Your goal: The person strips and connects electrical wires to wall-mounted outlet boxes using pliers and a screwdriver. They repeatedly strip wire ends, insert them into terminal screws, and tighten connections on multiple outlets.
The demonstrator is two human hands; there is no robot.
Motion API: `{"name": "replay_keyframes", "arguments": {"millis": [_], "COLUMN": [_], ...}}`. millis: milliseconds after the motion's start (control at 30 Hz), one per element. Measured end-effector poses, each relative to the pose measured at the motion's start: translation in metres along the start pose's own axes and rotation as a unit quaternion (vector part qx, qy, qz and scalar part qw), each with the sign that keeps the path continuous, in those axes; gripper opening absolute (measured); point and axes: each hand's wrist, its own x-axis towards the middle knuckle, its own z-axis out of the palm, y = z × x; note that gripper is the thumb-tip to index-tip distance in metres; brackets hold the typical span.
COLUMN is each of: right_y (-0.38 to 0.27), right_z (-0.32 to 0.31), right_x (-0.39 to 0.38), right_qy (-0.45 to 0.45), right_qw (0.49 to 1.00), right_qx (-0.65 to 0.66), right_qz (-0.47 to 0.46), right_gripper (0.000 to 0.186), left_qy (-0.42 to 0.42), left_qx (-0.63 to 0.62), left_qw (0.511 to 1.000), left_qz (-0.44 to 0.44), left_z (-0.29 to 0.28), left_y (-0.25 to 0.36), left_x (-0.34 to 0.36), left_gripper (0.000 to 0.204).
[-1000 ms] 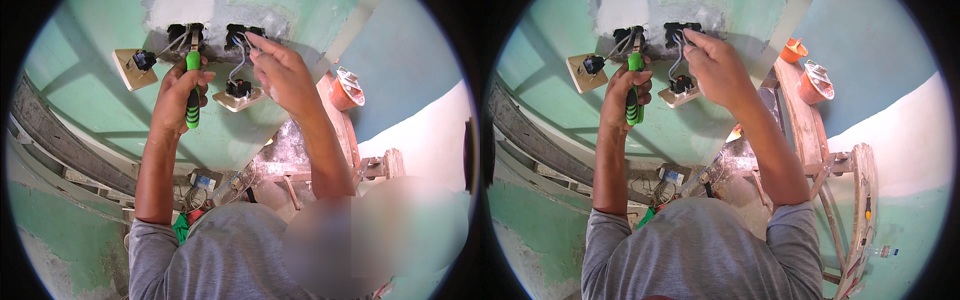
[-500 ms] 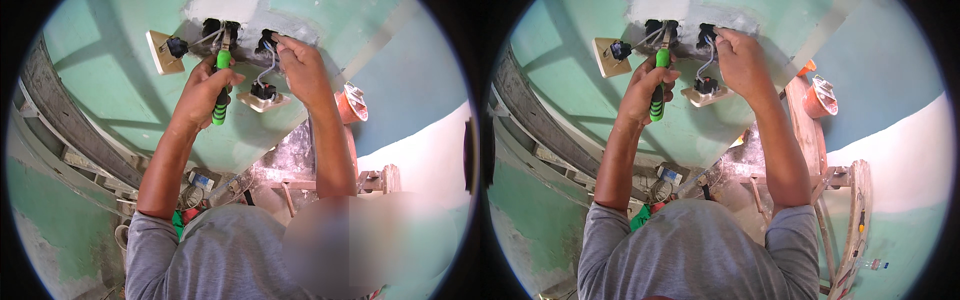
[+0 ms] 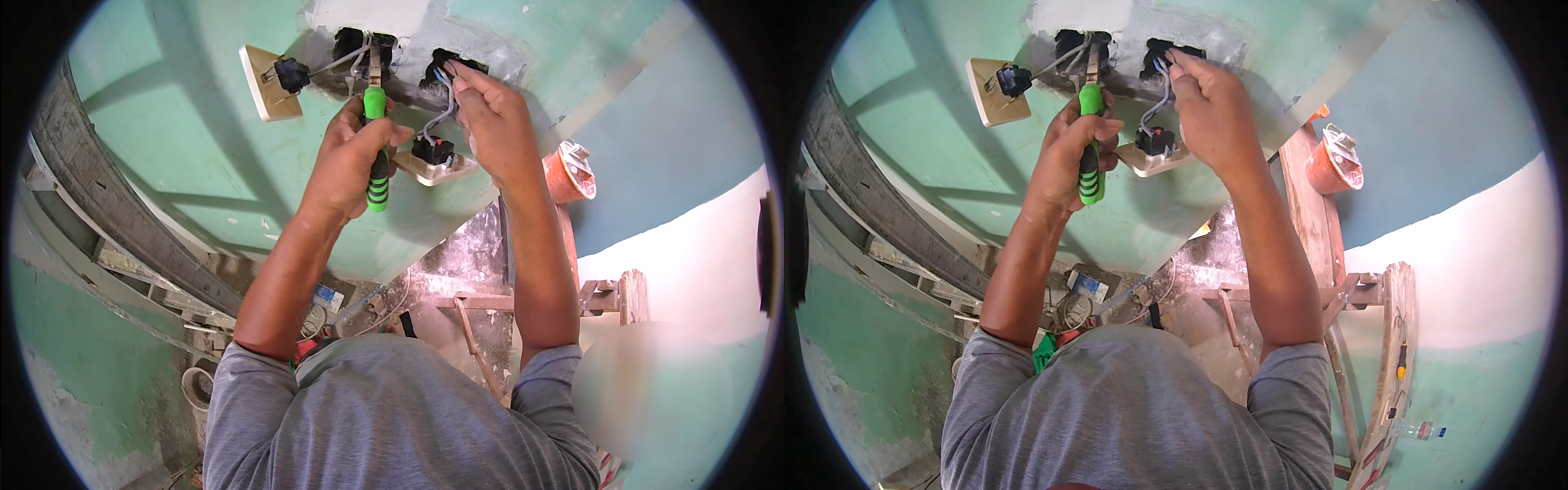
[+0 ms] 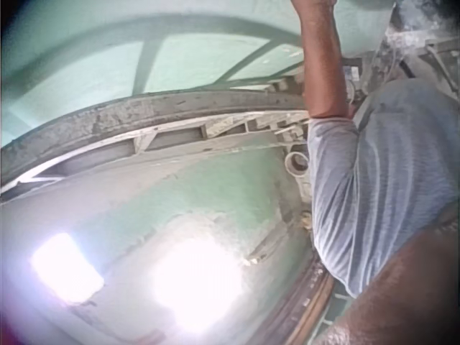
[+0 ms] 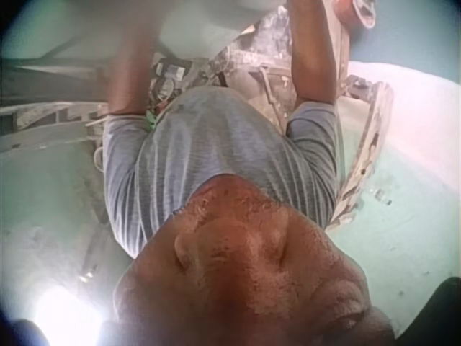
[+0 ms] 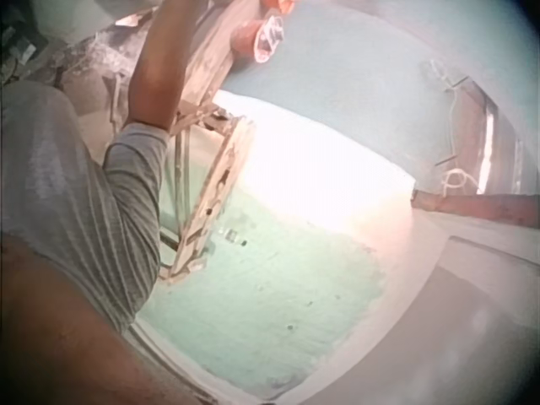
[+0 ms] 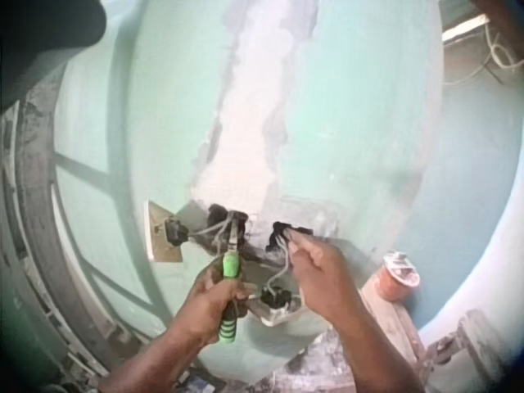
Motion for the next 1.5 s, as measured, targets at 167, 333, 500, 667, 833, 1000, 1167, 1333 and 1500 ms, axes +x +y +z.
{"name": "replay_keyframes", "arguments": {"millis": [167,333,500,667,833,1000,1167,1333,1500], "right_y": [-0.003,-0.003,-0.019,-0.011,-0.001,0.009,0.003,-0.013,-0.013], "right_z": [-0.003,-0.003,-0.009,-0.006,-0.009,-0.005,-0.009,-0.007,-0.008], "right_x": [0.002,0.000,0.003,-0.002,0.008,0.006,0.007,-0.003,-0.004], "right_qy": [-0.008,-0.026,-0.049,-0.072,-0.055,-0.043,-0.043,-0.043,-0.026], "right_qw": [1.000,0.989,0.989,0.980,0.998,0.998,0.997,0.993,0.995], "right_qx": [0.008,0.132,0.115,0.166,0.043,-0.020,-0.061,-0.104,-0.097], "right_qz": [0.024,0.055,0.082,0.084,0.008,-0.044,-0.011,0.024,0.015], "right_gripper": [0.039,0.041,0.045,0.048,0.046,0.041,0.039,0.040,0.038], "left_qy": [0.003,-0.009,-0.026,-0.040,-0.021,-0.043,-0.019,-0.028,-0.033], "left_qx": [-0.067,-0.066,-0.074,-0.067,-0.047,-0.017,0.021,-0.022,-0.071], "left_qw": [0.998,0.998,0.997,0.997,0.999,0.999,0.999,0.999,0.997], "left_qz": [-0.002,-0.008,-0.018,-0.010,-0.007,0.000,0.017,0.010,0.013], "left_z": [0.008,0.006,0.002,-0.007,-0.003,-0.015,-0.009,-0.011,-0.002], "left_y": [-0.011,-0.006,0.002,0.001,0.006,0.005,0.001,-0.001,-0.008], "left_x": [0.001,0.001,0.001,0.006,0.010,0.007,0.007,0.007,0.006], "left_gripper": [0.041,0.039,0.039,0.040,0.039,0.040,0.044,0.045,0.043]}}
